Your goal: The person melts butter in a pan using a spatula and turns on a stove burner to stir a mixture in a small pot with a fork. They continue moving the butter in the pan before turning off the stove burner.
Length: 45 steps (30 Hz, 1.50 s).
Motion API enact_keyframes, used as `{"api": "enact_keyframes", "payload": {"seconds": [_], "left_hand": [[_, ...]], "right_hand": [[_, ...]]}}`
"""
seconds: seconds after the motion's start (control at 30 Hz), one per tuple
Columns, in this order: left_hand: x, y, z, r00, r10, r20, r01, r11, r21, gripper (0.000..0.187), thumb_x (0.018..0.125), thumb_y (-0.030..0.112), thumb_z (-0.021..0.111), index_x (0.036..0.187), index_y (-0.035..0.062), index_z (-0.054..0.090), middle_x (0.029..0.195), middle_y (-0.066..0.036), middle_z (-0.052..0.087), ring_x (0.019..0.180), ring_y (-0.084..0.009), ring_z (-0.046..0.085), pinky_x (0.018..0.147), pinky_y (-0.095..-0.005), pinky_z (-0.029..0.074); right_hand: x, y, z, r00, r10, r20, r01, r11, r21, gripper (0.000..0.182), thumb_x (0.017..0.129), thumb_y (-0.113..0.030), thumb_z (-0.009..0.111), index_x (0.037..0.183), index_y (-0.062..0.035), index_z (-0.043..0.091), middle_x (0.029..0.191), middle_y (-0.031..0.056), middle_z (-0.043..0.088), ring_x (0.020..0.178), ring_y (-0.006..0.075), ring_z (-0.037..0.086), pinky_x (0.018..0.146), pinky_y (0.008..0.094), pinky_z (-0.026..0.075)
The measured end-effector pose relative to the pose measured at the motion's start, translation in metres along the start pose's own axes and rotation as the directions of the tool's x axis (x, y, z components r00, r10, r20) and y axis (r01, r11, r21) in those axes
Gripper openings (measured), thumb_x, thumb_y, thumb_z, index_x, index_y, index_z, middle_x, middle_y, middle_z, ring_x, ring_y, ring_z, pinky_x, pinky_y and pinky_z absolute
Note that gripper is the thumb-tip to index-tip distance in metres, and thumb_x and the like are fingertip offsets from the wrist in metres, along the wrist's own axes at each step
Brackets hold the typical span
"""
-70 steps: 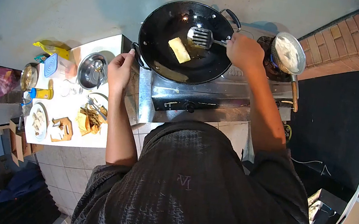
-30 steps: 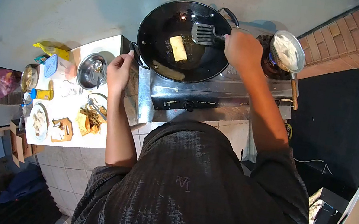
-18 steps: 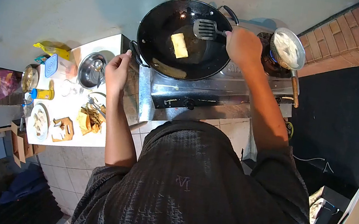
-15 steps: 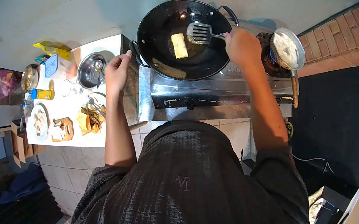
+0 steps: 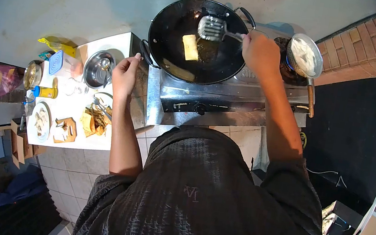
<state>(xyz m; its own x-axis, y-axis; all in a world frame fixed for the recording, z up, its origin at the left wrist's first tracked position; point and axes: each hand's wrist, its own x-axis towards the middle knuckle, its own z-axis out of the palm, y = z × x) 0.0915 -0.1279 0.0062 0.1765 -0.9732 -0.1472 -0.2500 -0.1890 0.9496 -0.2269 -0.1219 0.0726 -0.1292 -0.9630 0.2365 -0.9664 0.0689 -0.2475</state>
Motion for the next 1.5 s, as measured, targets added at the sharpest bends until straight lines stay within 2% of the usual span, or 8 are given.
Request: {"api": "enact_keyframes", "payload": {"seconds": [0.5,0.7,0.77,0.87,1.2,1.27,1.37,1.5], "left_hand": [[-0.004,0.002,0.004,1.0,-0.001,-0.008,0.001,1.0,-0.02,0.029,0.086,0.027,0.061,0.087,-0.0022,0.065,0.078,-0.003,0.063,0.074,-0.0075,0.051,0.072,-0.0217,0.04],[-0.001,-0.002,0.003,1.0,0.023,-0.003,-0.023,0.999,-0.039,0.029,0.086,0.027,0.061,0.086,-0.0021,0.065,0.074,-0.001,0.06,0.069,-0.0064,0.047,0.067,-0.0208,0.038],[0.0,-0.003,0.003,1.0,0.026,-0.002,-0.026,0.999,-0.028,0.029,0.086,0.027,0.061,0.085,-0.002,0.065,0.073,0.0,0.059,0.068,-0.0061,0.046,0.065,-0.0206,0.037],[0.0,-0.004,0.002,1.0,-0.013,0.001,0.013,0.999,-0.031,0.03,0.086,0.028,0.061,0.085,-0.0014,0.065,0.071,0.001,0.058,0.067,-0.0058,0.045,0.064,-0.0207,0.037],[-0.001,-0.005,-0.002,1.0,-0.014,-0.024,0.014,1.0,-0.014,0.029,0.086,0.028,0.062,0.086,-0.001,0.065,0.073,0.0,0.059,0.069,-0.0059,0.046,0.065,-0.0207,0.037],[-0.002,-0.006,-0.001,1.0,-0.015,-0.02,0.015,1.0,-0.018,0.029,0.085,0.028,0.062,0.086,-0.0012,0.065,0.073,0.0,0.059,0.069,-0.0061,0.046,0.066,-0.0206,0.038],[-0.002,-0.004,0.002,1.0,-0.023,-0.002,0.022,0.998,-0.053,0.03,0.085,0.028,0.062,0.086,-0.0017,0.065,0.073,0.0,0.059,0.07,-0.0064,0.047,0.066,-0.0209,0.038],[-0.001,-0.005,0.0,1.0,-0.021,-0.01,0.02,0.998,-0.056,0.03,0.085,0.028,0.062,0.086,-0.0016,0.065,0.076,-0.001,0.06,0.071,-0.0066,0.048,0.067,-0.0209,0.038]], "right_hand": [[0.014,0.001,0.004,0.996,-0.009,-0.087,0.002,0.997,-0.077,0.024,0.083,-0.024,0.053,0.081,-0.0027,0.064,0.078,0.0187,0.064,0.074,0.0369,0.062,0.067,0.0465,0.049],[0.048,-0.011,-0.016,0.994,0.044,0.096,-0.024,0.98,-0.196,0.016,0.072,-0.013,0.054,0.079,-0.0031,0.066,0.084,0.0181,0.065,0.08,0.036,0.063,0.069,0.0443,0.05],[0.063,-0.015,-0.024,0.94,0.085,0.331,-0.001,0.97,-0.245,0.024,0.072,-0.018,0.055,0.087,-0.0021,0.065,0.087,0.0205,0.064,0.084,0.038,0.061,0.075,0.0439,0.049],[0.076,-0.022,-0.028,0.919,0.091,0.383,0.005,0.97,-0.244,0.027,0.068,-0.014,0.054,0.088,-0.001,0.066,0.091,0.0219,0.063,0.087,0.0379,0.061,0.076,0.0433,0.049],[0.083,0.002,0.0,0.936,0.044,0.348,0.02,0.984,-0.179,0.028,0.063,-0.009,0.055,0.087,0.0,0.067,0.092,0.0204,0.064,0.088,0.0386,0.061,0.074,0.0462,0.049],[0.08,0.004,0.003,0.945,-0.022,0.328,0.086,0.98,-0.181,0.028,0.07,-0.025,0.057,0.083,-0.0021,0.067,0.083,0.0202,0.063,0.08,0.0382,0.06,0.073,0.0428,0.048],[0.081,0.007,0.01,0.932,-0.01,0.363,0.059,0.991,-0.123,0.027,0.071,-0.027,0.058,0.081,-0.0027,0.067,0.079,0.02,0.063,0.078,0.0371,0.06,0.07,0.0426,0.048],[0.08,0.016,0.016,0.903,-0.047,0.428,0.069,0.997,-0.037,0.029,0.066,-0.019,0.054,0.082,0.0024,0.066,0.091,0.0237,0.062,0.083,0.041,0.06,0.074,0.0444,0.049]]}}
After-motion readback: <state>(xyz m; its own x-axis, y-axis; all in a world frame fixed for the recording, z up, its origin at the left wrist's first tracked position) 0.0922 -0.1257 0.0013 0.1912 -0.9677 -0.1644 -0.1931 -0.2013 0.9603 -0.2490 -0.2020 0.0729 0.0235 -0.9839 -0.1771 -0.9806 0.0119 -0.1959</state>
